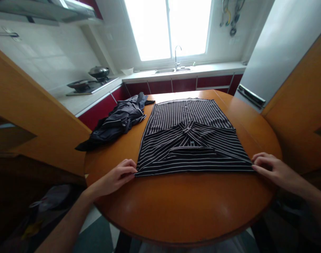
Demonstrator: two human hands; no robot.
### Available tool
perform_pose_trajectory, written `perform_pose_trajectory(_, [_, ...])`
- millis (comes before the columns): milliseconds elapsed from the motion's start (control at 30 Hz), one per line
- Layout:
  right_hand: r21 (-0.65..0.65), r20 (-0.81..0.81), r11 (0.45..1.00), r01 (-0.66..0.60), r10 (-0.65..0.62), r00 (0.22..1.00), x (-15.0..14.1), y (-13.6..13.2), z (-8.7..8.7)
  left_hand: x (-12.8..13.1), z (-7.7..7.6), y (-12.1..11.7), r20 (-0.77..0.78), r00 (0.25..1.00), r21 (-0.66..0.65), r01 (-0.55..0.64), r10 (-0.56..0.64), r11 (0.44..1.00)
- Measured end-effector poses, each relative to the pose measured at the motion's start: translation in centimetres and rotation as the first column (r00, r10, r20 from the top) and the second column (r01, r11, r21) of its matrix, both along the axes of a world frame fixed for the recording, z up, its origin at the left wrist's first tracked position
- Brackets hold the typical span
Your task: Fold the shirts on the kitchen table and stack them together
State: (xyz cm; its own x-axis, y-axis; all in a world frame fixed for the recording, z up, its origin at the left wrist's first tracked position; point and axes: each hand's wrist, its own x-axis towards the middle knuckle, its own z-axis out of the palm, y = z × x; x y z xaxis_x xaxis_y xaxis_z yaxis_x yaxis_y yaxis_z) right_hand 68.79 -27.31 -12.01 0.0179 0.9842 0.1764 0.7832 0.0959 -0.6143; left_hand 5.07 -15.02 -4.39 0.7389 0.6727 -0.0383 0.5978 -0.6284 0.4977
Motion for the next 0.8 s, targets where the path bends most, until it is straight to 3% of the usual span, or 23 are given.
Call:
perform_pose_trajectory(100, [-0.052,-0.005,0.999,0.014,-0.014,1.000,0.0,0.7,1.8,0.1,2.4,0.6,-0.082,0.996,-0.066,0.038,-0.043,0.997])
perform_pose_trajectory(200, [0.176,0.077,0.972,0.153,-0.169,0.983,-3.7,2.1,4.8,3.4,4.2,1.0,-0.013,0.999,0.088,-0.051,0.053,0.995])
perform_pose_trajectory(267, [0.312,0.138,0.949,0.049,-0.097,0.986,-8.6,3.4,6.5,7.7,4.2,0.9,0.070,0.996,0.229,-0.070,0.055,0.971])
perform_pose_trajectory(333, [0.308,0.230,0.938,-0.158,0.088,0.969,-13.9,4.6,7.3,12.4,3.1,0.7,0.042,0.996,0.296,0.060,-0.076,0.953])
perform_pose_trajectory(367, [0.276,0.295,0.926,-0.259,0.174,0.939,-16.3,5.1,7.2,14.5,2.2,0.6,-0.009,0.985,0.319,0.165,-0.171,0.933])
perform_pose_trajectory(433, [0.217,0.387,0.907,-0.362,0.261,0.884,-19.6,6.0,6.1,17.5,0.0,0.6,-0.076,0.965,0.343,0.261,-0.250,0.902])
perform_pose_trajectory(567, [0.100,0.449,0.912,-0.398,0.315,0.836,-20.2,6.7,2.4,18.2,-3.6,1.1,-0.151,0.943,0.317,0.329,-0.295,0.889])
perform_pose_trajectory(667, [0.076,0.448,0.915,-0.397,0.325,0.833,-18.2,6.2,1.1,16.6,-4.1,1.1,-0.156,0.939,0.301,0.341,-0.307,0.890])
perform_pose_trajectory(800, [0.070,0.447,0.923,-0.377,0.309,0.840,-16.0,5.1,1.2,14.8,-3.3,0.6,-0.171,0.941,0.274,0.329,-0.291,0.904])
